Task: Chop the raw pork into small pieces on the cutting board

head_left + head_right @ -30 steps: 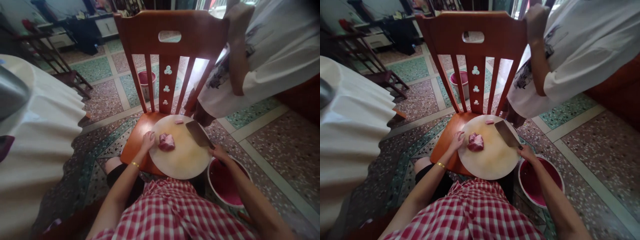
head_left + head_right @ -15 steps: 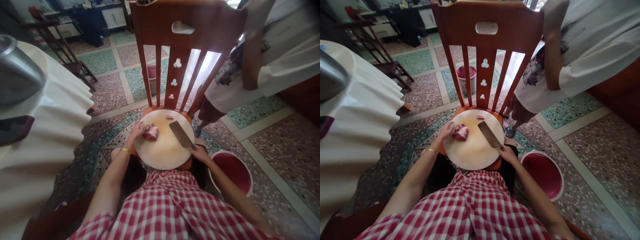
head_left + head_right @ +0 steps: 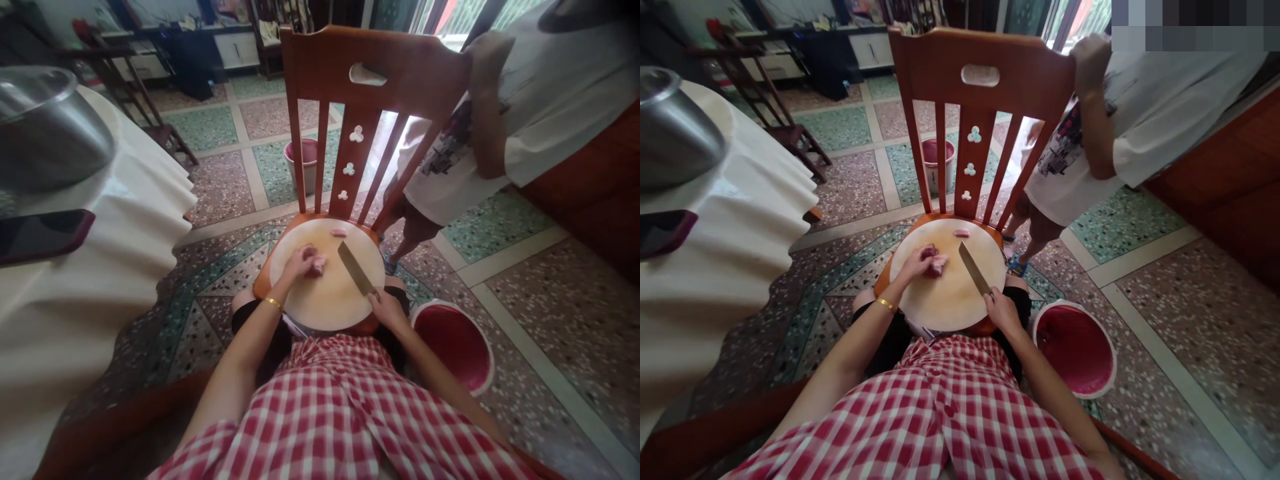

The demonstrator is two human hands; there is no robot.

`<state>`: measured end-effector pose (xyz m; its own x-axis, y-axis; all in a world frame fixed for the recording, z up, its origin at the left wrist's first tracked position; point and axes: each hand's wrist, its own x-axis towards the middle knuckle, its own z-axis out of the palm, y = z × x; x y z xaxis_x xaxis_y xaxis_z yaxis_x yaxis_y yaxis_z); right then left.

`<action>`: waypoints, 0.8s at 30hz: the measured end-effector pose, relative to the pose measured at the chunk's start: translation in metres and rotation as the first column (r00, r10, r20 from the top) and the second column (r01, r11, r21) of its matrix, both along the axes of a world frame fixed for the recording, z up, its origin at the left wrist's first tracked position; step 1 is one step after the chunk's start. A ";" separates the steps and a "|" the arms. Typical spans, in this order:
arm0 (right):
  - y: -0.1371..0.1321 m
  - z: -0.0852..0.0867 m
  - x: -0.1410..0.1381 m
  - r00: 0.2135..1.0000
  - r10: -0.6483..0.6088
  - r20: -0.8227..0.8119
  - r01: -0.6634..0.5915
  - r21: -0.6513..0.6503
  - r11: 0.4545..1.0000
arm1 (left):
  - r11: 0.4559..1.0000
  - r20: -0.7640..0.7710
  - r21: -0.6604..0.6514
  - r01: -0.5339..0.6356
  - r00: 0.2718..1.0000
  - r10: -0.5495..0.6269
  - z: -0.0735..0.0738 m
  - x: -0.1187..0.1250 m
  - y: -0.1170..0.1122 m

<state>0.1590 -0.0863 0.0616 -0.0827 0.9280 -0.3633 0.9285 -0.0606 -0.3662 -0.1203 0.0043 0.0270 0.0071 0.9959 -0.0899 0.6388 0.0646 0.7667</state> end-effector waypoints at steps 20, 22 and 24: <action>0.003 -0.013 0.003 0.999 0.050 -0.008 -0.051 -0.043 0.998 | 0.983 0.071 -0.048 0.179 0.982 -0.176 0.056 0.072 0.039; 0.005 -0.011 0.003 0.999 0.042 -0.009 -0.042 -0.045 0.998 | 0.993 -0.104 0.004 0.115 0.988 -0.114 0.050 0.066 0.027; 0.007 -0.011 0.003 1.000 0.014 -0.020 -0.015 -0.053 0.998 | 0.998 -0.343 0.023 0.060 0.938 -0.049 0.042 0.054 0.008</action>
